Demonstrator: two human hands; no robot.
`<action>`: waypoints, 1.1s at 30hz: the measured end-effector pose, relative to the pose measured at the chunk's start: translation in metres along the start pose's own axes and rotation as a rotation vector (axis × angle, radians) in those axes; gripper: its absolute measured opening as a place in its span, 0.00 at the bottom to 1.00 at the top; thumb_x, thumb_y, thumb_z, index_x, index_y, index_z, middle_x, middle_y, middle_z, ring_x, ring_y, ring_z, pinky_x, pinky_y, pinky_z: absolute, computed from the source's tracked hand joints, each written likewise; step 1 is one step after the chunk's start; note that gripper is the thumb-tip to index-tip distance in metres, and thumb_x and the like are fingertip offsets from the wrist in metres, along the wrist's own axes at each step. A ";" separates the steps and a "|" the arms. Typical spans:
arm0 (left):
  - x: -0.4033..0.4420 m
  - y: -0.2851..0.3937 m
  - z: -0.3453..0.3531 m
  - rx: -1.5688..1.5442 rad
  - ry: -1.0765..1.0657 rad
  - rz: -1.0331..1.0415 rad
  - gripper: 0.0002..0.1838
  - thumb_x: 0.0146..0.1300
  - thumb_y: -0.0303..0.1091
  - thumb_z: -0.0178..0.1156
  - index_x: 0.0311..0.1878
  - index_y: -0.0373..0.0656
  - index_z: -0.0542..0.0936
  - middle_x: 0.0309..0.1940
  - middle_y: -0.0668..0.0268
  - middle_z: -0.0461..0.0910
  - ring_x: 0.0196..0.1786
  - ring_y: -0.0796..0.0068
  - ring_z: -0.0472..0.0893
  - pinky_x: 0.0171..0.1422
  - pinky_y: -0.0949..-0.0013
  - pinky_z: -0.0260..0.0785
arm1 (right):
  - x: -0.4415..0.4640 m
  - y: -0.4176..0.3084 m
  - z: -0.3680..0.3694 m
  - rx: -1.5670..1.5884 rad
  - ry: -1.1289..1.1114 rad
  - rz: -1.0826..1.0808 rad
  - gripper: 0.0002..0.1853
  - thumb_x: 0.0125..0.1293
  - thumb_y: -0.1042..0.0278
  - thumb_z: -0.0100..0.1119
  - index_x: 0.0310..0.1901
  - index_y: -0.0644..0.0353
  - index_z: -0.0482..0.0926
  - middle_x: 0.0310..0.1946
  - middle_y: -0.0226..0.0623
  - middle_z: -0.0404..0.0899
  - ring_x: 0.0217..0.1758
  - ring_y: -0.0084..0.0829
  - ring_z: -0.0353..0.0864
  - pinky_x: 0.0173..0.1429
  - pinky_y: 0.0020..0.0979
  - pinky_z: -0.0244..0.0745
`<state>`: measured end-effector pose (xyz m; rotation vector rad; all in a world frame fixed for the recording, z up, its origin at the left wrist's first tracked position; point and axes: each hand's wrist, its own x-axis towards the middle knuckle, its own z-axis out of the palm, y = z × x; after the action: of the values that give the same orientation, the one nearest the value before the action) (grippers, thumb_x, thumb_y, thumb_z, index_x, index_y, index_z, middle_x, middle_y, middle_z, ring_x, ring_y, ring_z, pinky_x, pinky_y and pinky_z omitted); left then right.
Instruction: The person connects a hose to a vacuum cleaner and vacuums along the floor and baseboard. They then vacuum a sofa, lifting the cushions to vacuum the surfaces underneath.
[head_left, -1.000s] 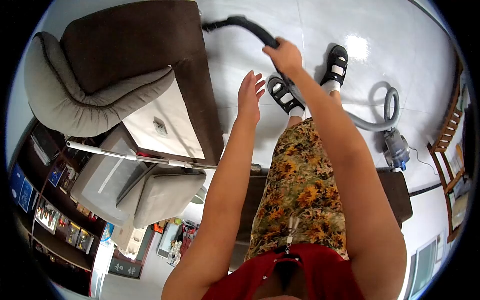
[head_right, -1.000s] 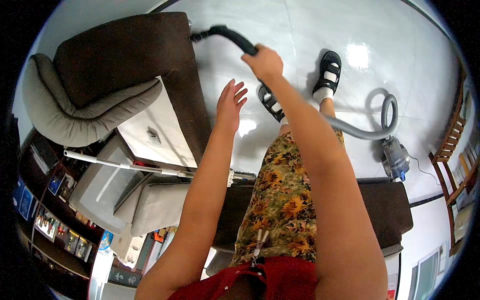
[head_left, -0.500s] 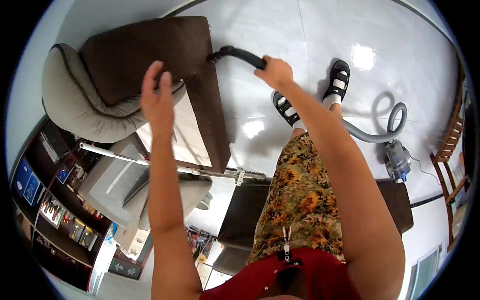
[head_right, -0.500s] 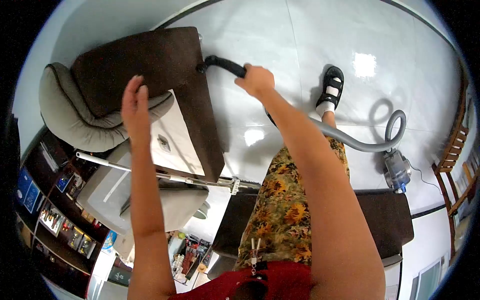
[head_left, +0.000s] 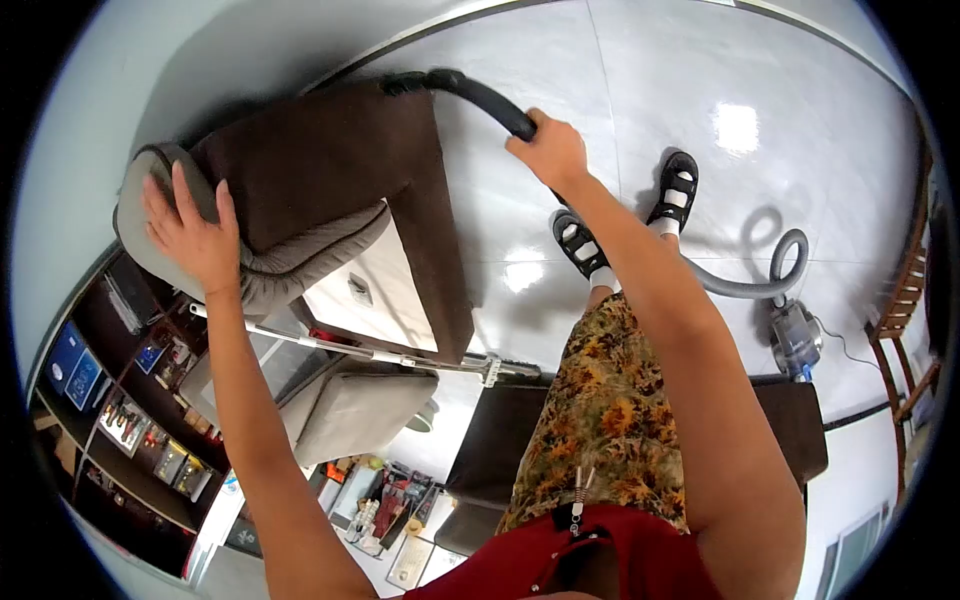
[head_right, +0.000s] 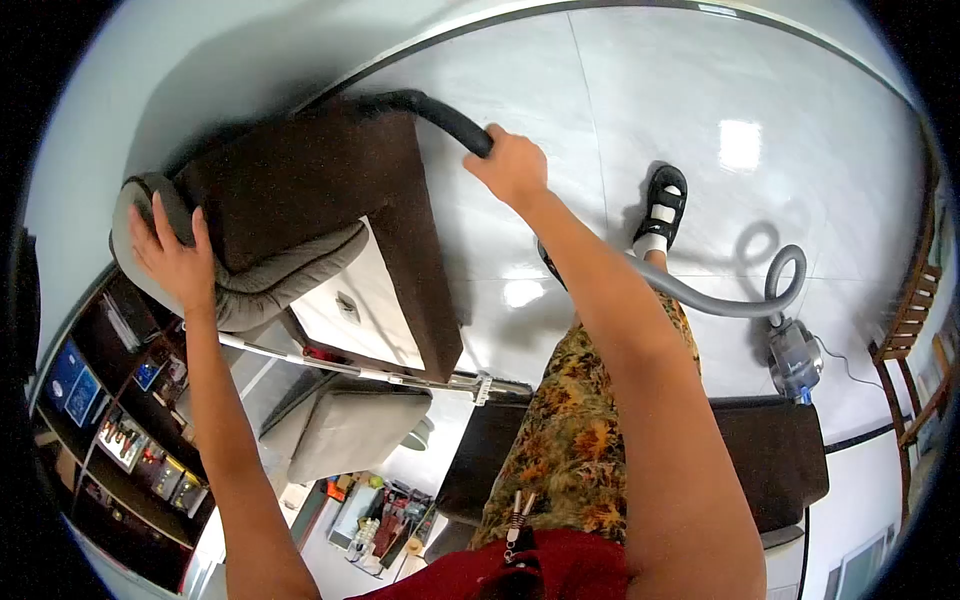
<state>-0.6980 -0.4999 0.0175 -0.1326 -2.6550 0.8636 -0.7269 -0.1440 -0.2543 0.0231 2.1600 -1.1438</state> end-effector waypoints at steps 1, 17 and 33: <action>0.000 0.001 0.000 -0.003 0.004 0.008 0.33 0.64 0.57 0.62 0.70 0.58 0.71 0.74 0.57 0.63 0.74 0.50 0.63 0.70 0.40 0.57 | -0.004 0.010 0.005 -0.040 -0.003 0.004 0.18 0.52 0.50 0.61 0.37 0.57 0.79 0.22 0.42 0.81 0.27 0.45 0.82 0.36 0.42 0.77; -0.018 0.001 0.005 -0.007 -0.111 -0.026 0.39 0.65 0.69 0.50 0.73 0.57 0.68 0.77 0.57 0.58 0.78 0.42 0.53 0.74 0.35 0.45 | -0.061 0.001 -0.030 0.132 0.086 -0.310 0.11 0.51 0.62 0.65 0.34 0.56 0.78 0.24 0.41 0.79 0.24 0.46 0.79 0.30 0.43 0.74; -0.027 -0.011 0.014 0.050 -0.203 -0.048 0.37 0.64 0.74 0.45 0.71 0.67 0.71 0.79 0.63 0.55 0.80 0.43 0.47 0.74 0.31 0.41 | -0.066 -0.005 -0.037 0.192 -0.123 -0.366 0.17 0.50 0.57 0.65 0.40 0.55 0.78 0.28 0.39 0.80 0.27 0.42 0.81 0.33 0.41 0.77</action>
<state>-0.6773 -0.5214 0.0057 0.0335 -2.8072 0.9732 -0.6993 -0.1011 -0.1985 -0.3614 1.9871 -1.5136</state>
